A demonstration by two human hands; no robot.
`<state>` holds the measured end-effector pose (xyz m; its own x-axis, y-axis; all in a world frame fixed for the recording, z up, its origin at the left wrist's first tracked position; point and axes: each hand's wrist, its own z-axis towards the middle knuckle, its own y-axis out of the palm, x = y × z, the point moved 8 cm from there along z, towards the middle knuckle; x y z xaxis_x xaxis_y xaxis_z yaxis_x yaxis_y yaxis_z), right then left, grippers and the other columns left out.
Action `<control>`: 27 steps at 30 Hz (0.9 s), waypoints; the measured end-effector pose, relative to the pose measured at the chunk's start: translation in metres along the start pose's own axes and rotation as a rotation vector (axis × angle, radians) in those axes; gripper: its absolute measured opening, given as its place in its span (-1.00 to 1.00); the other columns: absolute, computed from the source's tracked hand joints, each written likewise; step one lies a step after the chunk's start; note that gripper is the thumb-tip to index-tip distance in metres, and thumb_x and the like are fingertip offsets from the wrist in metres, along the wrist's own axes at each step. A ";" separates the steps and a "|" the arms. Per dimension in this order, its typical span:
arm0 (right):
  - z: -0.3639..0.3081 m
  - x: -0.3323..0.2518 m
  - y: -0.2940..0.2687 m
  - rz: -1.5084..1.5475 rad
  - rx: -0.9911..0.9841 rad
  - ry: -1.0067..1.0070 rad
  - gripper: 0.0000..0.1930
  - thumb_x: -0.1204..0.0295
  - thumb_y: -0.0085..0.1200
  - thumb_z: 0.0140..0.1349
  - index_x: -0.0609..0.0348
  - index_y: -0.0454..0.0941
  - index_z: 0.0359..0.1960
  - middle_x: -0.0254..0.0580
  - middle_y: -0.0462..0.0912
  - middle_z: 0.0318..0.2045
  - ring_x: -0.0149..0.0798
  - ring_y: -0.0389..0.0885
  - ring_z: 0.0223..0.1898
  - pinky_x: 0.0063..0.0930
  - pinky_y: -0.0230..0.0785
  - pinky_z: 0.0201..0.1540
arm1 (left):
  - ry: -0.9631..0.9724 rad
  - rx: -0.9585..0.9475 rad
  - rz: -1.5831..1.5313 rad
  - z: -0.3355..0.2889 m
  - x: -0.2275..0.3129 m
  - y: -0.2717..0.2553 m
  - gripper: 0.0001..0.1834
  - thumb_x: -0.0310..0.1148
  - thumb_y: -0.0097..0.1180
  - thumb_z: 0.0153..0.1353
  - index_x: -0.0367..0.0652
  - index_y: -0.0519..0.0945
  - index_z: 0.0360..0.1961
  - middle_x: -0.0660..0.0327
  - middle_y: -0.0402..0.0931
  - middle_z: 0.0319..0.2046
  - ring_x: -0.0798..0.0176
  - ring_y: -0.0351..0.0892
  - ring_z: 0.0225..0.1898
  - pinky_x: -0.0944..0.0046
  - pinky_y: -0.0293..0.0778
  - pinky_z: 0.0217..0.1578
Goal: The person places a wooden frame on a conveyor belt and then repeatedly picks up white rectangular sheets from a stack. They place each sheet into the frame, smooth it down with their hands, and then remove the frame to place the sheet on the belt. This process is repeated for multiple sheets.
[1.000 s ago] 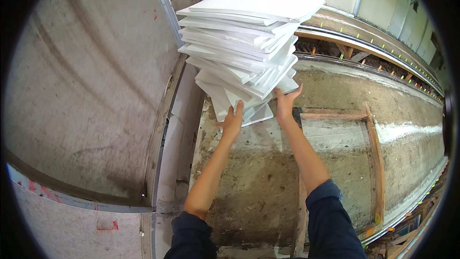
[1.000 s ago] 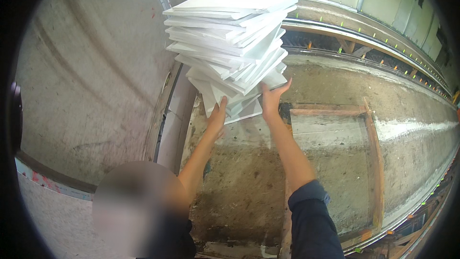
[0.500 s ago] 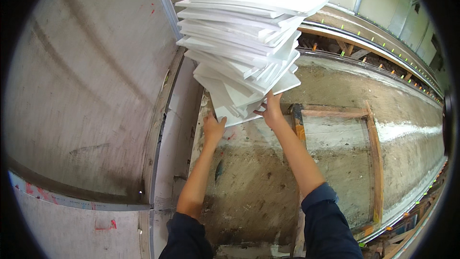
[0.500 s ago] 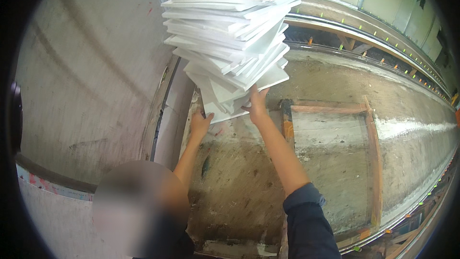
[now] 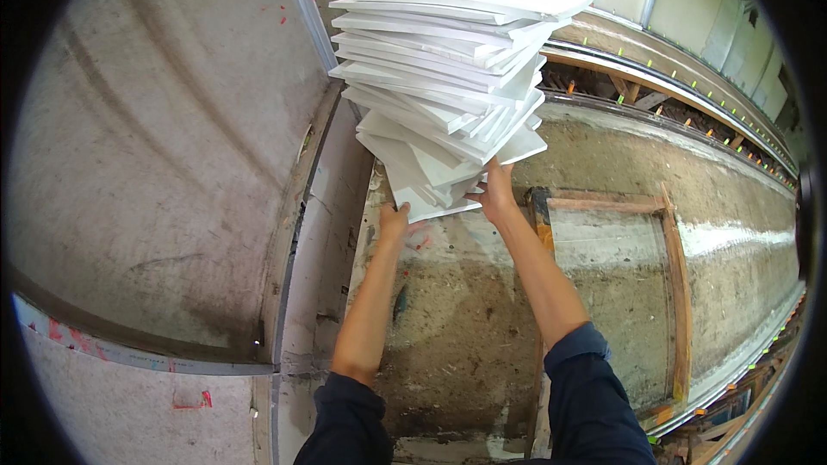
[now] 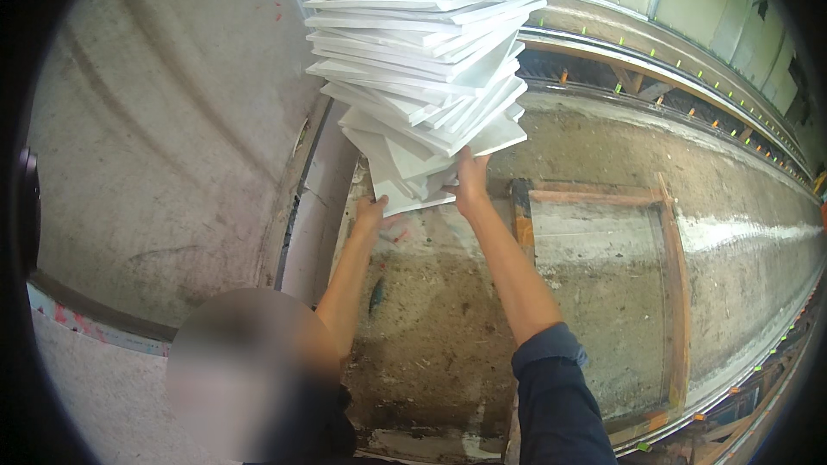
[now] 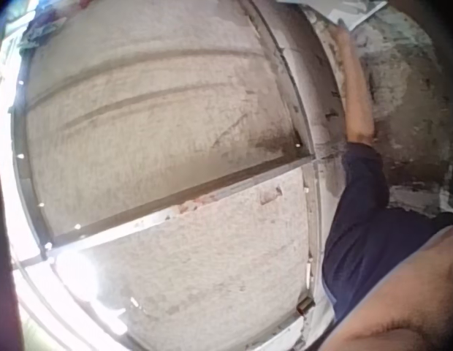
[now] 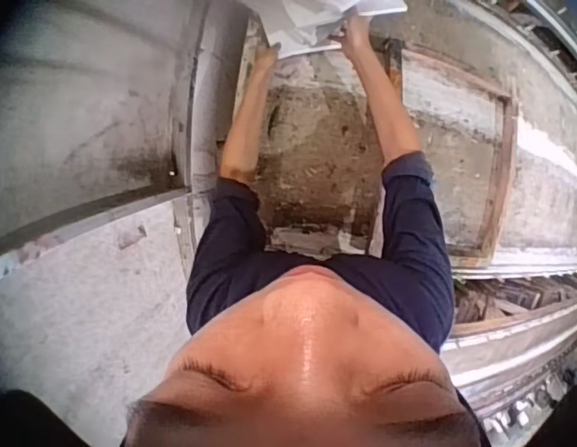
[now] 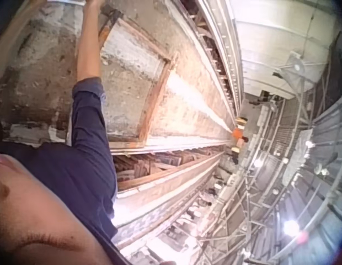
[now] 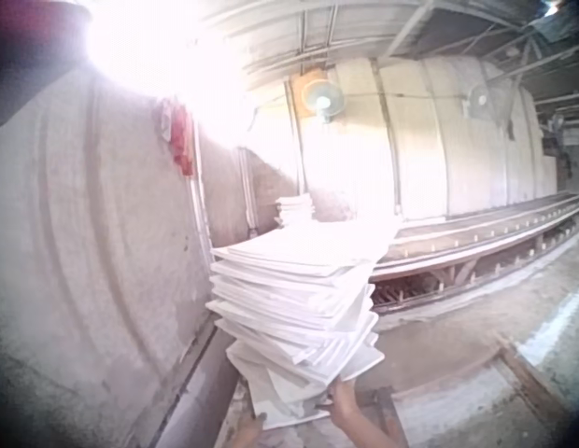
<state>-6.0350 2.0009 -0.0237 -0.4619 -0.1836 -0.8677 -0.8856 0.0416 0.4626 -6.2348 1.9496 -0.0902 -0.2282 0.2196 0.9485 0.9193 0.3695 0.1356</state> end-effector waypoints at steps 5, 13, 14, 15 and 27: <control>0.006 -0.010 -0.003 -0.047 -0.014 -0.036 -0.29 0.06 -0.14 0.21 -0.26 -0.34 0.24 0.02 -0.09 0.20 0.30 0.05 0.16 0.31 0.24 -0.08 | -0.121 0.042 -0.082 -0.010 -0.002 0.010 -0.70 -0.52 -0.11 0.20 -0.56 0.26 -0.11 -0.14 0.35 -0.13 -0.02 0.53 -0.23 0.15 0.64 -0.29; 0.025 -0.020 -0.038 -0.075 0.000 -0.007 -0.33 0.06 -0.17 0.22 -0.20 -0.25 0.25 0.03 -0.05 0.23 0.29 0.01 0.19 0.40 0.12 -0.03 | -0.046 -0.036 -0.131 0.004 -0.035 0.072 -0.66 -0.55 -0.06 0.17 -0.57 0.22 -0.10 -0.13 0.31 -0.09 -0.01 0.50 -0.18 0.10 0.65 -0.31; 0.028 -0.020 -0.043 -0.050 0.001 0.012 -0.32 0.07 -0.16 0.22 -0.21 -0.26 0.26 0.02 -0.07 0.25 0.29 -0.04 0.22 0.42 0.08 -0.01 | -0.055 -0.045 -0.070 0.003 -0.032 0.076 -0.66 -0.56 -0.05 0.16 -0.56 0.22 -0.10 -0.13 0.31 -0.09 -0.01 0.50 -0.18 0.10 0.66 -0.33; 0.032 -0.022 -0.047 -0.053 0.011 0.006 -0.34 0.04 -0.17 0.22 -0.20 -0.24 0.26 0.02 -0.05 0.24 0.29 0.00 0.20 0.42 0.07 -0.01 | -0.027 -0.015 -0.013 0.013 -0.035 0.080 -0.65 -0.54 -0.02 0.15 -0.55 0.21 -0.10 -0.14 0.34 -0.12 0.01 0.52 -0.22 0.14 0.64 -0.38; 0.049 -0.035 -0.060 -0.166 0.001 -0.060 -0.25 0.05 -0.08 0.16 -0.23 -0.29 0.27 0.01 -0.04 0.24 0.22 0.06 0.18 0.36 0.01 0.03 | -0.048 -0.283 0.276 0.014 -0.019 0.086 -0.75 -0.41 0.05 0.13 -0.47 0.44 -0.32 0.09 0.49 -0.58 0.26 0.54 -0.63 0.38 0.50 -0.67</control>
<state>-5.9686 2.0534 -0.0300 -0.3118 -0.1287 -0.9414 -0.9498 0.0169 0.3123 -6.1559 1.9893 -0.1007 0.0307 0.3204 0.9468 0.9987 0.0285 -0.0421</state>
